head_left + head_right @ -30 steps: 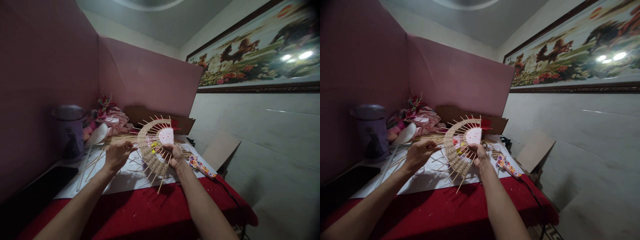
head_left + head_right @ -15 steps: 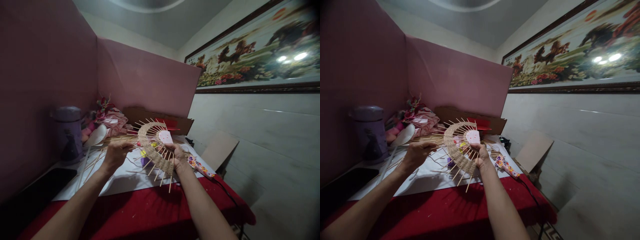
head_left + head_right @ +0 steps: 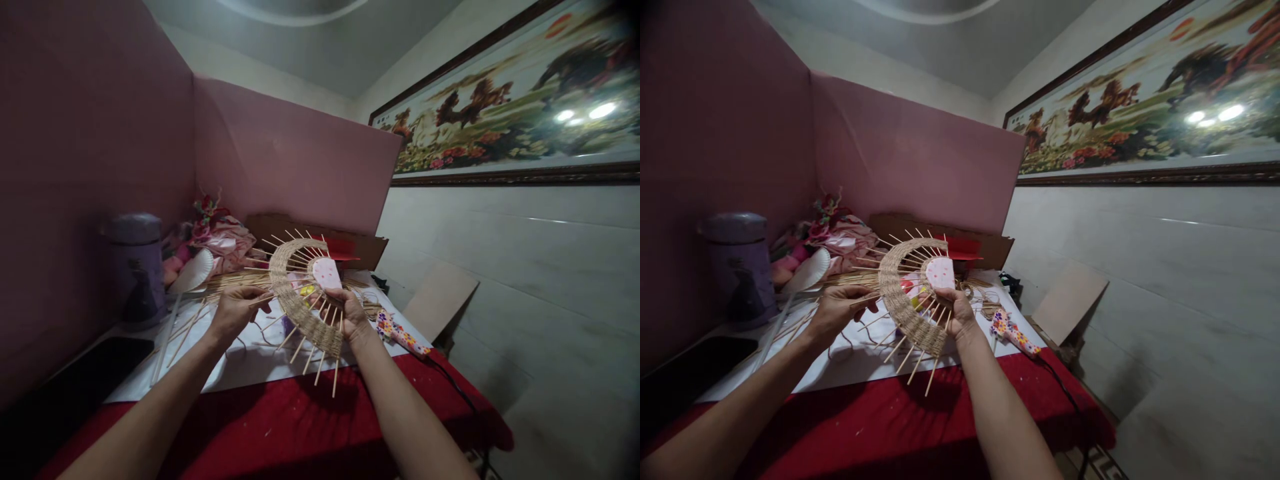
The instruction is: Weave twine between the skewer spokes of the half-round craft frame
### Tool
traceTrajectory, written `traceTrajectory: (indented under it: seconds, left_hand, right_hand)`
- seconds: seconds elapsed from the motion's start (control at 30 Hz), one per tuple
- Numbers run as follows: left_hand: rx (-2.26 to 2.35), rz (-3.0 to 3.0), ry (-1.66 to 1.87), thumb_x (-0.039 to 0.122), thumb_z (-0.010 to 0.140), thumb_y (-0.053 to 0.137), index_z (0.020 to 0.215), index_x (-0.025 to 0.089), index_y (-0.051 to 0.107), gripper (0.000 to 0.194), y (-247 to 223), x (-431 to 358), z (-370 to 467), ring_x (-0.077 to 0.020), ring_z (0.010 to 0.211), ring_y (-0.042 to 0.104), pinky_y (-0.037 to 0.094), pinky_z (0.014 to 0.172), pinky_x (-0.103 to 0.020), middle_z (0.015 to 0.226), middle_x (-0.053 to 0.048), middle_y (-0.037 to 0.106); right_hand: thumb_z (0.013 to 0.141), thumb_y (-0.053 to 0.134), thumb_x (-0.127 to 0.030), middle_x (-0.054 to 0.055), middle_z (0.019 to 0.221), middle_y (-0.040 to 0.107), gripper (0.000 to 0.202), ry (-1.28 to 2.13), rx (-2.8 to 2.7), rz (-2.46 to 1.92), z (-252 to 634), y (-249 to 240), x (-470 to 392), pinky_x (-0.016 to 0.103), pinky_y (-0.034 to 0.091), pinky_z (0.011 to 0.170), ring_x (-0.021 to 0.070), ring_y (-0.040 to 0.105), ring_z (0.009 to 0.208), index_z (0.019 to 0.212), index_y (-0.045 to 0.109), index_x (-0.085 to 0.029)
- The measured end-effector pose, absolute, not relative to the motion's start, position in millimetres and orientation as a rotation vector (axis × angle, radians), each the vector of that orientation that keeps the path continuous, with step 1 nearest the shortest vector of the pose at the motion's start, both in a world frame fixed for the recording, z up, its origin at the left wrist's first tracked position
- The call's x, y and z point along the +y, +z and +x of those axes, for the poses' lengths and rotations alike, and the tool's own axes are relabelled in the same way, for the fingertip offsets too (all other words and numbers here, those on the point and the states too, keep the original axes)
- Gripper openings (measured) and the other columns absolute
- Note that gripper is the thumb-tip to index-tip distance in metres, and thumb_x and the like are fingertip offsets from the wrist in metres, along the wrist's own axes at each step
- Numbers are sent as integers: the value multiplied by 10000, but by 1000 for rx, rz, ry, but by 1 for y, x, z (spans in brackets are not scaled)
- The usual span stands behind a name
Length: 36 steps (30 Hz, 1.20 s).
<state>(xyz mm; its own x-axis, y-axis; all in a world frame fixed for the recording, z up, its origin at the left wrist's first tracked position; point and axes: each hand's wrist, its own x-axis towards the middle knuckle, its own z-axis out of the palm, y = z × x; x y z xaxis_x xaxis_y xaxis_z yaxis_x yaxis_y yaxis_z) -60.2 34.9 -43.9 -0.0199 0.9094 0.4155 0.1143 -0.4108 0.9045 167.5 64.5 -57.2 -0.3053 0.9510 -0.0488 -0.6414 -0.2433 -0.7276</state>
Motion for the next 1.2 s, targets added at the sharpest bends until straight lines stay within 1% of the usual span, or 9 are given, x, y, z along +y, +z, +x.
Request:
traceTrajectory:
  seconds: [0.07, 0.13, 0.27, 0.5, 0.63, 0.77, 0.9, 0.97, 1.2]
  left_hand:
    - [1077, 1571, 1493, 349, 638, 706, 596, 121, 689, 233, -44, 36, -60, -53, 364, 364, 266, 355, -181, 479, -19, 619]
    - [1062, 1562, 1493, 355, 644, 705, 599, 117, 689, 243, -45, 36, -60, -48, 365, 348, 259, 354, -177, 470, -17, 611]
    - [1029, 1507, 1494, 361, 626, 722, 640, 115, 698, 248, -44, 36, -60, -47, 374, 345, 254, 359, -175, 478, -18, 618]
    - [1020, 1553, 1493, 358, 623, 723, 618, 119, 697, 240, -44, 36, -61, -49, 380, 351, 247, 368, -179, 468, -11, 606]
    - [998, 1617, 1584, 335, 591, 741, 572, 126, 683, 217, -43, 39, -61, -81, 431, 456, 340, 423, -195, 460, -2, 590]
    - [990, 1645, 1625, 348, 590, 731, 646, 131, 697, 227, -43, 42, -65, -121, 501, 528, 413, 486, -235, 571, -28, 647]
    - [1137, 1794, 1653, 327, 627, 681, 632, 140, 688, 187, -44, 46, -71, -134, 523, 538, 402, 502, -239, 558, -25, 637]
    - [1241, 1943, 1628, 314, 659, 647, 677, 151, 700, 173, -44, 46, -74, -149, 554, 560, 408, 532, -251, 596, -32, 660]
    - [1670, 2348, 1506, 289, 781, 546, 819, 184, 716, 204, -48, 47, -82, -229, 757, 648, 431, 661, -299, 811, -75, 727]
  right_hand:
    - [702, 546, -126, 136, 694, 704, 167, 1783, -736, -585, 167, -56, 63, 184, 484, 399, 168, 663, 551, 816, 634, -41]
    - [706, 541, -118, 144, 714, 706, 160, 1784, -734, -575, 166, -55, 61, 195, 513, 451, 167, 663, 562, 807, 634, -35]
    - [716, 497, -104, 136, 681, 704, 174, 1790, -720, -580, 163, -51, 58, 220, 544, 543, 163, 661, 562, 798, 636, -40]
    - [715, 468, -118, 115, 650, 708, 220, 1758, -712, -673, 164, -49, 58, 237, 527, 480, 179, 665, 562, 816, 656, -62]
    - [713, 474, -131, 105, 612, 700, 217, 1760, -746, -693, 166, -50, 59, 227, 511, 450, 170, 652, 526, 789, 665, -63]
    - [699, 483, -124, 113, 639, 706, 206, 1736, -795, -669, 166, -51, 60, 220, 519, 476, 165, 657, 534, 767, 666, -56]
    - [685, 515, -121, 102, 675, 715, 190, 1696, -840, -633, 166, -55, 61, 245, 551, 600, 173, 676, 599, 788, 667, -72]
    - [682, 524, -127, 109, 691, 716, 193, 1694, -853, -628, 167, -57, 63, 259, 554, 651, 179, 681, 623, 798, 666, -67]
    - [674, 515, -116, 118, 721, 717, 220, 1688, -849, -670, 170, -58, 67, 282, 556, 663, 194, 685, 643, 823, 666, -57]
